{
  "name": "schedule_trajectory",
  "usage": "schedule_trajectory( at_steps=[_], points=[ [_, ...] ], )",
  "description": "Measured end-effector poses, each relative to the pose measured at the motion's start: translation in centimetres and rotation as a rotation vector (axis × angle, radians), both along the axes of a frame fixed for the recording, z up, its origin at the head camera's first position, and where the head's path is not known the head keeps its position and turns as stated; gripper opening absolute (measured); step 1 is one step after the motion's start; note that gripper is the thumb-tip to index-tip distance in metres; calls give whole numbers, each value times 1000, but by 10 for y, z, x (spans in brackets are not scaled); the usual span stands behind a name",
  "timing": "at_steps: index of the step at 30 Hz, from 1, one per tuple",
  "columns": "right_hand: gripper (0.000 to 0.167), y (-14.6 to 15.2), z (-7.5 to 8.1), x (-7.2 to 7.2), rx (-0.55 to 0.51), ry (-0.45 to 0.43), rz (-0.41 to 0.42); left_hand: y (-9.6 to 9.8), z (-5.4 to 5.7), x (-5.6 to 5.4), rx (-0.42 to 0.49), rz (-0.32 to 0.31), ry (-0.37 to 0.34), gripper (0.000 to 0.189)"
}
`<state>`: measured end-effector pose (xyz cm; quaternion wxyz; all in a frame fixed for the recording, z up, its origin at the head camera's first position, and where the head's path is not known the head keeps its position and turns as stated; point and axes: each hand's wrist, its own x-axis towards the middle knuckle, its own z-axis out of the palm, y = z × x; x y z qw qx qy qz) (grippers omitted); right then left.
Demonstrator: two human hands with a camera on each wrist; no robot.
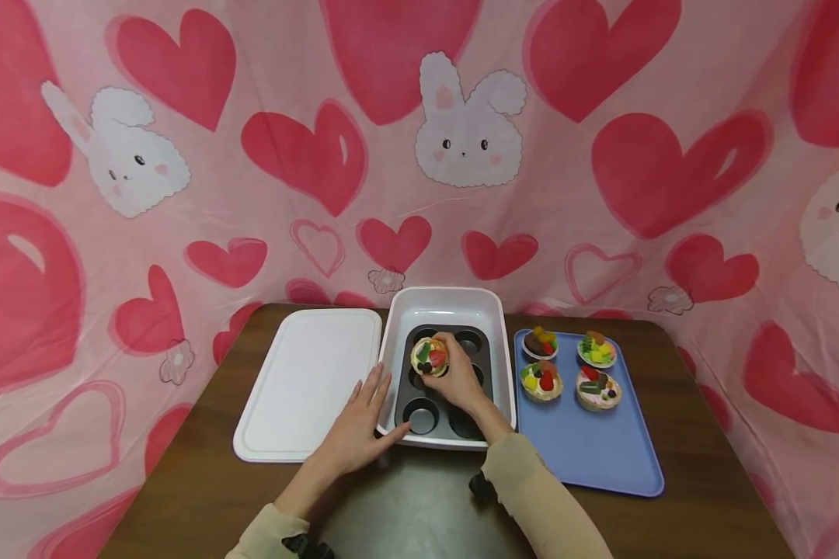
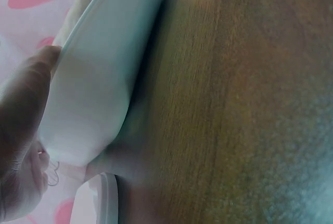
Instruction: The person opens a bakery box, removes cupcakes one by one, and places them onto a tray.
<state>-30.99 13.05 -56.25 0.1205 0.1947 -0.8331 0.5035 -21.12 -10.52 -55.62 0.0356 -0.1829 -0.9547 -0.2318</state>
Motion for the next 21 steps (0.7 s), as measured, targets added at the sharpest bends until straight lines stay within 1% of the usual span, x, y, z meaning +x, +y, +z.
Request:
schedule_trajectory(
  at_steps=[5, 10, 14, 17, 21],
  points=[
    [79, 0, 9, 0, -106, -141, 4, 0, 0, 0, -3, 1, -10, 102],
    [83, 0, 13, -1, -235, -275, 42, 0, -1, 0, 3, 4, -9, 102],
    [82, 0, 16, 0, -326, -386, 42, 0, -2, -1, 5, 4, -10, 103],
    [81, 1, 18, 0, -358, -431, 29, 0, -2, -1, 5, 4, -11, 103],
    [80, 3, 18, -1, -374, -450, 19, 0, -2, 0, 6, 6, -10, 103]
  ],
)
